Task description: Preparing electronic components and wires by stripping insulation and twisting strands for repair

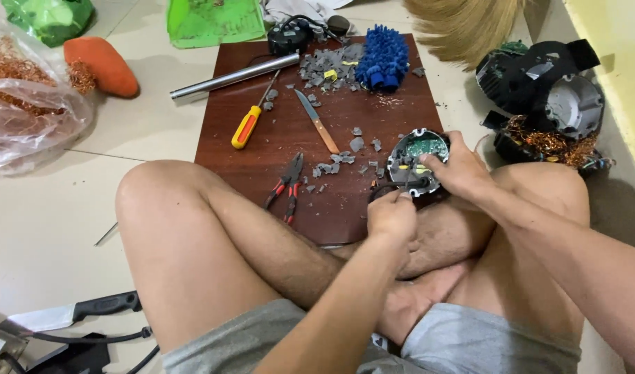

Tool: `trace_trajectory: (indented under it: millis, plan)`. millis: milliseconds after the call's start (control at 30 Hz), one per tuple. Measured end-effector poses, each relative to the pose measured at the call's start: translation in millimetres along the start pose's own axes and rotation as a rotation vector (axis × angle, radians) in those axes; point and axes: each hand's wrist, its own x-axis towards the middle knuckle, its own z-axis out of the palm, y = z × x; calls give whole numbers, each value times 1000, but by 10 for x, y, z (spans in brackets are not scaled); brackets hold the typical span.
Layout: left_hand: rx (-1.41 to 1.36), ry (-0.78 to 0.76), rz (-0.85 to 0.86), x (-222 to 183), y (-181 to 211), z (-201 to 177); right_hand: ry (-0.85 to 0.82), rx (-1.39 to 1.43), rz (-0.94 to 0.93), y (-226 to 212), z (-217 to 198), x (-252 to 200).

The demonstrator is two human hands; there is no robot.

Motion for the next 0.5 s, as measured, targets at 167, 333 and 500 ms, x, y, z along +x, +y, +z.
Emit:
trace_trajectory:
  millis: [167,333,500]
  plan:
    - [1352,127,373,-253,210,65,47,16,14,-31,52,-71]
    - [992,139,361,517,174,-131,19,65,17,26,47,9]
    - [947,110,381,141,377,-474,-8,55,3,46,21,230]
